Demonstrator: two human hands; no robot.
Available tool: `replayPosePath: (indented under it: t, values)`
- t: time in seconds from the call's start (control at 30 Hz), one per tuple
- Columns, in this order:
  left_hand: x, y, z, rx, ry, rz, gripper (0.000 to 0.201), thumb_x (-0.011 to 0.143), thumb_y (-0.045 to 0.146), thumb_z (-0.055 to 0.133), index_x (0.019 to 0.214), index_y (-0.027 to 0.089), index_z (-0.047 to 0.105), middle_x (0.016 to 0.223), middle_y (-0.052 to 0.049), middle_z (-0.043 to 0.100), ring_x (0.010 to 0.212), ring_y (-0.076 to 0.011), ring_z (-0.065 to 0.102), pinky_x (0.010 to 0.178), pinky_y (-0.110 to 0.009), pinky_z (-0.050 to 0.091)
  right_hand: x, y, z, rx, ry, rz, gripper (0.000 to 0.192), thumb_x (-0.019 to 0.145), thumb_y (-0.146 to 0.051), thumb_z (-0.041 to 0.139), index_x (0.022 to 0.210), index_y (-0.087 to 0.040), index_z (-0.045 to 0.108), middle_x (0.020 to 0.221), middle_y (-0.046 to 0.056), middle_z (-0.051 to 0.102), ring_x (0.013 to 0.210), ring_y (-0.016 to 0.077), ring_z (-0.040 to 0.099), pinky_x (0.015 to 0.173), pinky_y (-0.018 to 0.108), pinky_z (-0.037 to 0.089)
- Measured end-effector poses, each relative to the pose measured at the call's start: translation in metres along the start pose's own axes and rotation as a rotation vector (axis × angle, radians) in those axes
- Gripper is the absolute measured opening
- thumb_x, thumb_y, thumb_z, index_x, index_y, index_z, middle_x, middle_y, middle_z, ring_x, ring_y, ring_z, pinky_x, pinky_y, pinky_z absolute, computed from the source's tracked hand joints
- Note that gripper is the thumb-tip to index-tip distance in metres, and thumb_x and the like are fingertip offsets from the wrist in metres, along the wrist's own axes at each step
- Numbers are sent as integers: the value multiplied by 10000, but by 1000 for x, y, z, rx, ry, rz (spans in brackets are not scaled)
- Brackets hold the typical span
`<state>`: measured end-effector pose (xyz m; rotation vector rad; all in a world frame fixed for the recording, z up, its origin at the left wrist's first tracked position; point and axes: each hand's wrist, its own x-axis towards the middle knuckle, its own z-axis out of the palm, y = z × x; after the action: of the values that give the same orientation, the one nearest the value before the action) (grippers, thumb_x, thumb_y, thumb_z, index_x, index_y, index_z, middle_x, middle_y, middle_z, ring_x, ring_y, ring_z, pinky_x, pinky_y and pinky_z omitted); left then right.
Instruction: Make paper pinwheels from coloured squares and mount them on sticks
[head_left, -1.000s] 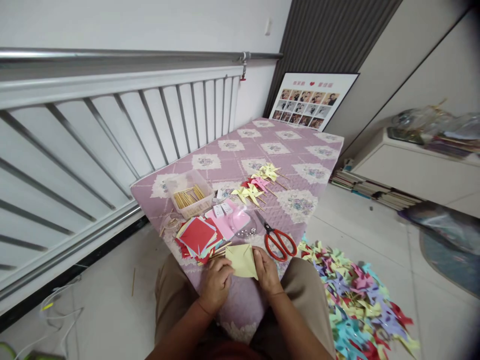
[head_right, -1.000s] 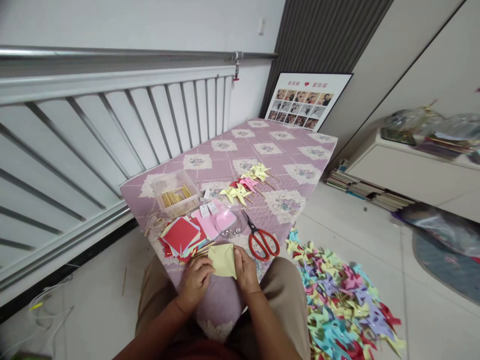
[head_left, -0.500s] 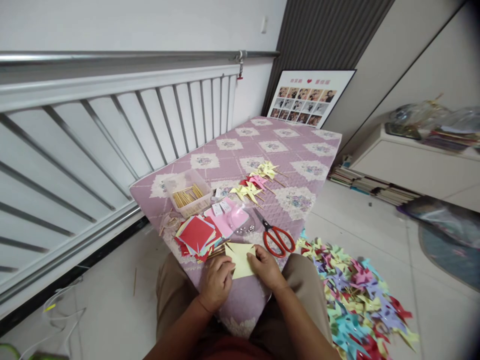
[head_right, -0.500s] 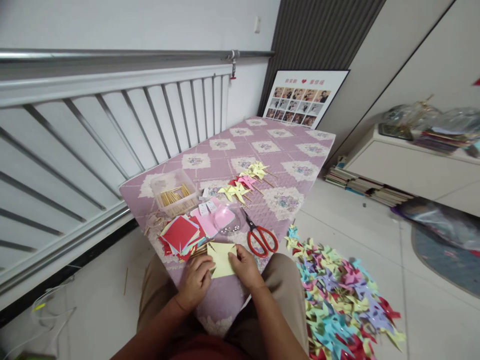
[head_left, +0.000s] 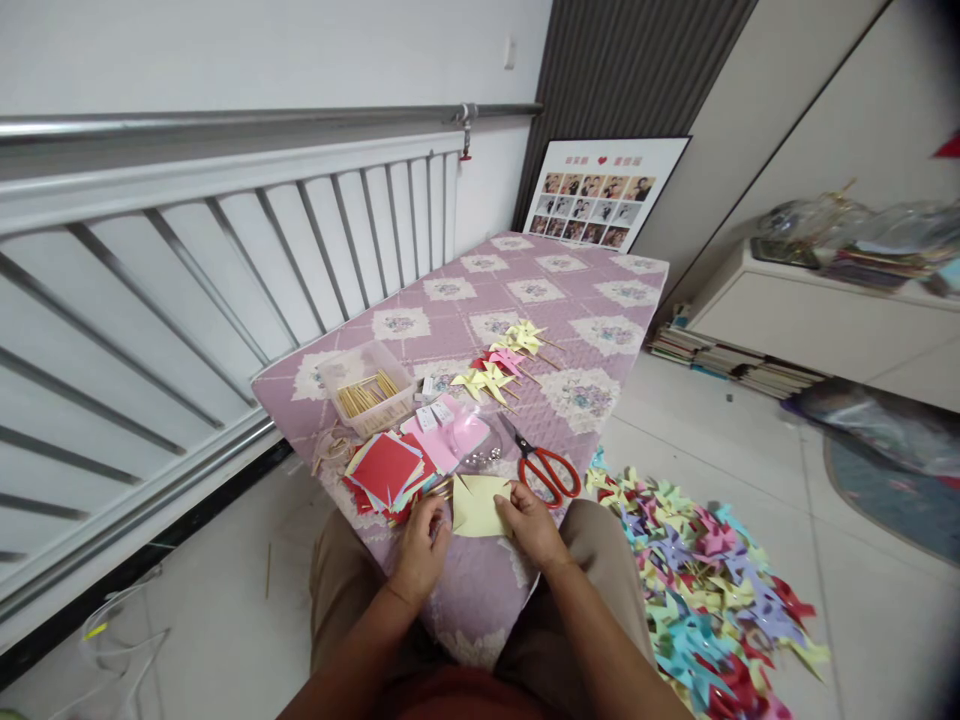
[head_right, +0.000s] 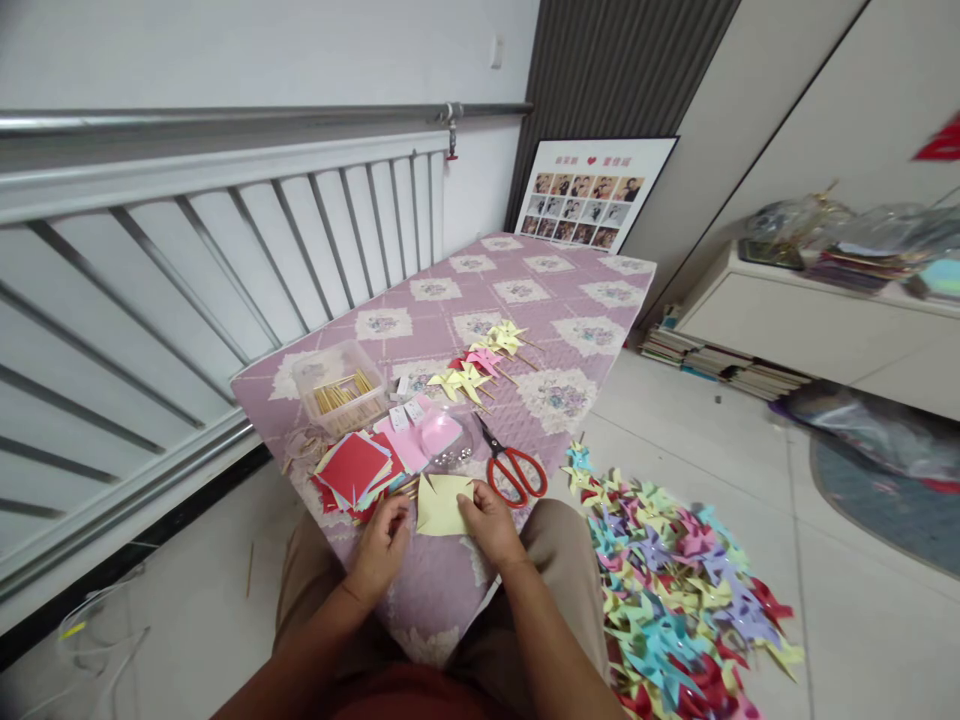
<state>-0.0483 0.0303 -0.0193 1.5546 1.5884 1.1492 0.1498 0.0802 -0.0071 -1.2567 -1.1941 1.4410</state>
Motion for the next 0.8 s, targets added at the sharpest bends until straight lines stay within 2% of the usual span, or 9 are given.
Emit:
replayPosePath:
  t: [0.13,0.23,0.37,0.53,0.67,0.8]
  values:
    - [13,3,5,-144,-54,-172,331,808,191,525,1135,190,580,1039,-75,686,931,-181,651,839,-319,522,-1,-3,0,30,14,16,236,778,-449,617,844,-225,587,669,-20,665,539,161,591,525,280,499]
    - [23,8,12,-362,-155,-323,435,787,152,538,1222,172,526,1075,-95,695,941,-183,665,817,-310,525,-2,-4,-2,49,21,30,229,781,-444,617,846,-227,582,653,-31,654,518,155,581,514,277,493]
    - [29,19,21,-663,-273,-502,429,751,159,588,1178,179,551,1037,-88,723,882,-209,689,774,-340,538,-2,-3,-4,64,34,34,218,786,-441,613,841,-235,566,652,-44,638,519,150,576,526,276,496]
    - [27,33,22,-946,-360,-609,402,683,265,721,1060,166,622,994,-90,738,841,-233,692,741,-360,539,-2,-3,-5,51,27,26,239,784,-455,617,852,-229,581,680,-27,646,559,159,582,551,287,504]
    - [25,40,20,-1005,-441,-709,489,624,305,792,1066,159,642,968,-93,746,861,-253,694,732,-365,534,-2,-4,-5,23,25,6,242,779,-450,628,830,-216,594,680,-24,632,572,149,558,525,257,473]
    - [24,47,22,-1062,-430,-692,472,586,273,823,1010,124,679,941,-120,753,947,-292,684,851,-395,510,-2,-2,-4,-9,11,-13,237,772,-433,639,821,-202,611,682,-33,620,567,135,541,528,241,455]
